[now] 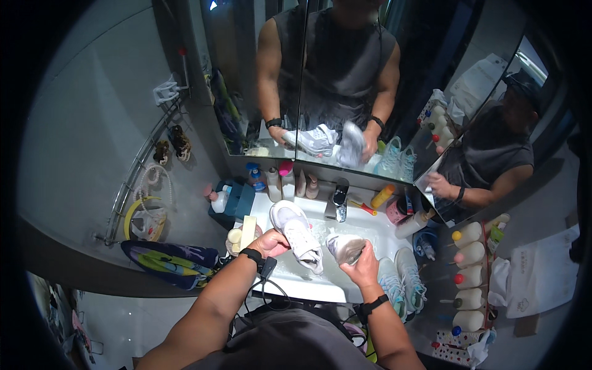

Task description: The person washes multiple pairs of shoes in a bathroom sink using a brush and water. They scrub the soles and uppers, rinse the shoes, and place them in a pink basin. The person also wipes the sink area with a cloth.

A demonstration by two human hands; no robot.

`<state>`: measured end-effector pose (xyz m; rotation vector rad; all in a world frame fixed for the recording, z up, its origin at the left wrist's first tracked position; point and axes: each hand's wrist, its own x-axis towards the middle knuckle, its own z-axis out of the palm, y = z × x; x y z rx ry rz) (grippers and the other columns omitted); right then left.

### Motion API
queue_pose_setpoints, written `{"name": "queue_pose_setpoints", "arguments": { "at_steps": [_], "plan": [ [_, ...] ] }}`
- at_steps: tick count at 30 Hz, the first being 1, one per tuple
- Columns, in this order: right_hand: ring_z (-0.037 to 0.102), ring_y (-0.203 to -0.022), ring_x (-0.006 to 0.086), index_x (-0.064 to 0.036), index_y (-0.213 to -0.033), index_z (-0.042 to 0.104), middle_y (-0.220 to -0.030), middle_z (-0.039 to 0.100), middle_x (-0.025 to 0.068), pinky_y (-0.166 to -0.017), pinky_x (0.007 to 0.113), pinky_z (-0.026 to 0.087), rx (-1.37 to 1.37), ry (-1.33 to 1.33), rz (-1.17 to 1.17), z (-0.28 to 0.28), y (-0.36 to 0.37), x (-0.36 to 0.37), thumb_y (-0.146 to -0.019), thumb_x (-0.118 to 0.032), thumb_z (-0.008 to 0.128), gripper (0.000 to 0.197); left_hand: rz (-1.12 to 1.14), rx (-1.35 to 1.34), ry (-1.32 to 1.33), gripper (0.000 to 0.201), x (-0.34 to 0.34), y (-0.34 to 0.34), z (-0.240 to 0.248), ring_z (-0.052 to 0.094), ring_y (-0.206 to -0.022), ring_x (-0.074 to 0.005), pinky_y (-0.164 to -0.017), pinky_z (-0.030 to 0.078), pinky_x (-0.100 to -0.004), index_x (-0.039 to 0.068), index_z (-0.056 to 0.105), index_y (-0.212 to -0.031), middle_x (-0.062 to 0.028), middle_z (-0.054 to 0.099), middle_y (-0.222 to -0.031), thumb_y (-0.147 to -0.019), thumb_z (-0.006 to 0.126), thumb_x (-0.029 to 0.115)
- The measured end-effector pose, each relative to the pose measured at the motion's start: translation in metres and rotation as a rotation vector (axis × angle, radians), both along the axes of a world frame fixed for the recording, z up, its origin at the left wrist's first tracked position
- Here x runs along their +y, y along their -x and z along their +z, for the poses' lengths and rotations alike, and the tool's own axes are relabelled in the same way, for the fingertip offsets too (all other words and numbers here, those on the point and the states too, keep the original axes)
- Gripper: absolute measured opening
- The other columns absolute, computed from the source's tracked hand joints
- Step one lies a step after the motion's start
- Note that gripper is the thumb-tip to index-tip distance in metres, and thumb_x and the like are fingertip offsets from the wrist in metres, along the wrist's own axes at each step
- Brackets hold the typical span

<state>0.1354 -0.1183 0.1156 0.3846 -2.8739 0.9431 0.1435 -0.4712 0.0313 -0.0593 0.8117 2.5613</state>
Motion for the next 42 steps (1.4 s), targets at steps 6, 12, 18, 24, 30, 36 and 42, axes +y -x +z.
{"name": "queue_pose_setpoints", "arguments": {
  "at_steps": [6,12,18,24,30,36,42],
  "plan": [
    [0.071,-0.114,0.0428,-0.0024,-0.135,0.05,-0.124,0.072,0.0216,-0.091,0.053,0.06,-0.266,-0.093,0.021,-0.015,0.003,0.021,-0.069,-0.03,0.092,0.083,0.027,-0.051,0.055,0.07,-0.001,0.004,0.001,0.061,-0.14,-0.0365,-0.124,0.045,-0.0471,-0.007,0.061,-0.147,-0.0206,0.066,-0.148,-0.078,0.057,-0.02],
    [0.072,-0.109,0.0426,-0.0007,-0.146,0.045,-0.124,0.07,0.0219,-0.089,0.053,0.06,0.184,0.107,0.076,-0.004,0.004,0.02,-0.071,-0.033,0.091,0.094,0.046,-0.022,0.081,0.07,-0.001,0.011,0.009,0.058,-0.144,-0.0364,-0.125,0.043,-0.047,-0.007,0.06,-0.149,-0.0204,0.065,-0.151,-0.08,0.057,-0.019],
    [0.074,-0.112,0.0409,-0.0028,-0.147,0.049,-0.119,0.073,0.0207,-0.094,0.047,0.06,-0.27,-0.145,0.095,-0.007,0.015,0.019,-0.07,-0.03,0.093,0.093,-0.013,0.086,-0.047,0.077,-0.004,0.017,0.027,0.056,-0.147,-0.0362,-0.126,0.042,-0.0475,-0.006,0.055,-0.153,-0.0205,0.06,-0.156,-0.077,0.057,-0.02],
    [0.072,-0.115,0.0258,-0.0035,-0.153,0.046,-0.128,0.073,0.0091,-0.102,0.038,0.058,-0.341,0.76,0.192,-0.003,0.012,0.015,-0.079,-0.015,0.09,0.087,0.164,0.005,0.181,0.064,-0.004,0.032,0.02,0.065,-0.133,-0.0338,-0.119,0.05,-0.0436,-0.005,0.064,-0.14,-0.0183,0.071,-0.139,-0.078,0.057,-0.02],
    [0.068,-0.127,0.0284,0.0012,-0.153,0.053,-0.135,0.069,0.0146,-0.111,0.041,0.055,-0.88,1.218,0.136,-0.003,0.035,0.027,-0.08,-0.003,0.072,0.075,0.235,0.009,0.247,0.055,0.004,0.045,0.014,0.069,-0.121,-0.0272,-0.109,0.053,-0.0356,-0.003,0.067,-0.135,-0.0134,0.073,-0.13,-0.081,0.058,-0.014],
    [0.064,-0.135,0.042,0.0139,-0.15,0.051,-0.144,0.066,0.0271,-0.126,0.052,0.042,-1.174,1.77,0.336,0.002,0.042,0.002,-0.08,-0.011,0.056,0.074,0.196,-0.038,0.118,0.051,0.041,0.039,0.033,0.07,-0.119,-0.0278,-0.107,0.056,-0.0439,-0.003,0.064,-0.14,-0.0133,0.073,-0.13,-0.09,0.057,-0.004],
    [0.065,-0.133,0.0391,0.0128,-0.147,0.054,-0.142,0.067,0.0251,-0.122,0.05,0.047,-1.147,1.705,0.333,0.016,0.055,-0.026,-0.087,-0.013,0.049,0.066,0.262,-0.169,0.148,0.042,0.061,0.034,0.041,0.07,-0.119,-0.0256,-0.102,0.06,-0.0479,0.003,0.063,-0.14,-0.0096,0.072,-0.13,-0.098,0.061,0.007]
  ]
}}
